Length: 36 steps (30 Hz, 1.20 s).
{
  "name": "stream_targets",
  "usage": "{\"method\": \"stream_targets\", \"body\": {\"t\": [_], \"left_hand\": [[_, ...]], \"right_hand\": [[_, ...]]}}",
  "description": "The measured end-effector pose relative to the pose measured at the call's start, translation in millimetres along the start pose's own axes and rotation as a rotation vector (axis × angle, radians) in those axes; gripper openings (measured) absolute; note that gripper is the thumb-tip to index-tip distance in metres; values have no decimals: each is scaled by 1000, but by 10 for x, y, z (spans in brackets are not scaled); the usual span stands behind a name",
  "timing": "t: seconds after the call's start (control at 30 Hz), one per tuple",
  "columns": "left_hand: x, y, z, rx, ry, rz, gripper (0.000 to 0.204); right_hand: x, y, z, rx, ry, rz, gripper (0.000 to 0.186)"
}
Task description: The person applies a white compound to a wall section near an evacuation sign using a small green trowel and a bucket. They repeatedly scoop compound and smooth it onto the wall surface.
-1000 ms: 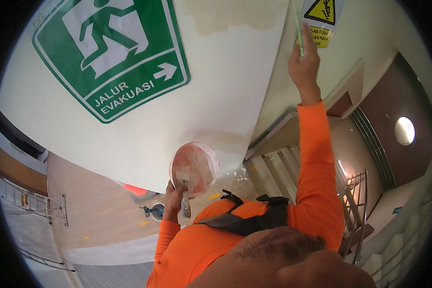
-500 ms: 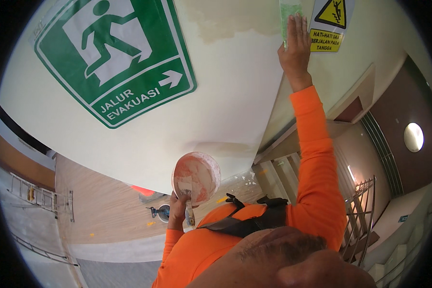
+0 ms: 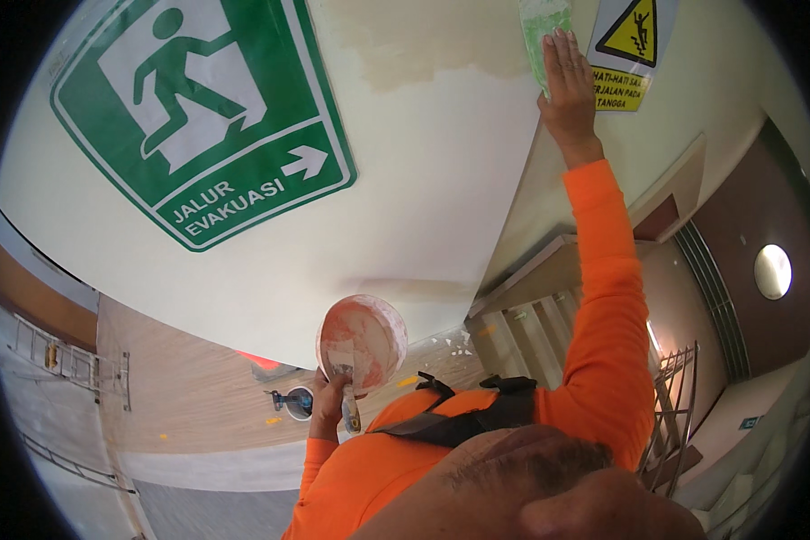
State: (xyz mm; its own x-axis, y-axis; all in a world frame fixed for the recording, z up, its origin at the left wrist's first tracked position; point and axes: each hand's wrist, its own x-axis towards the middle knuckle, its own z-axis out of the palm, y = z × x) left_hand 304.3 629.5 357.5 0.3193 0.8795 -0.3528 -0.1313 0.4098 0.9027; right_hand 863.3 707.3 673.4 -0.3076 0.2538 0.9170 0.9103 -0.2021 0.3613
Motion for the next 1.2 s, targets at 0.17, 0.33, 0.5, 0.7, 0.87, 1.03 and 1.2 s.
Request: {"method": "stream_targets", "body": {"t": [0.17,0.33,0.5,0.7,0.87,1.03,1.2], "left_hand": [[254,-157,469,43,-43,81,42],[82,-276,699,-8,-33,15,49],[-86,-429,339,10,-10,19,50],[-75,-538,-92,-42,-33,0,50],[132,-590,-121,-31,-39,-18,49],[497,-679,43,36,-34,25,49],[794,-912,235,-40,-69,18,52]], "right_hand": [[-38,340,-71,23,11,-25,85],[-270,412,-356,-40,-89,-20,85],[-474,44,-658,-20,-180,14,85],[-721,-381,-1108,93,-237,-69,73],[-328,-378,-1319,414,-62,323,39],[320,-20,-1573,423,-371,560,43],[583,426,-1284,380,-427,489,46]]}}
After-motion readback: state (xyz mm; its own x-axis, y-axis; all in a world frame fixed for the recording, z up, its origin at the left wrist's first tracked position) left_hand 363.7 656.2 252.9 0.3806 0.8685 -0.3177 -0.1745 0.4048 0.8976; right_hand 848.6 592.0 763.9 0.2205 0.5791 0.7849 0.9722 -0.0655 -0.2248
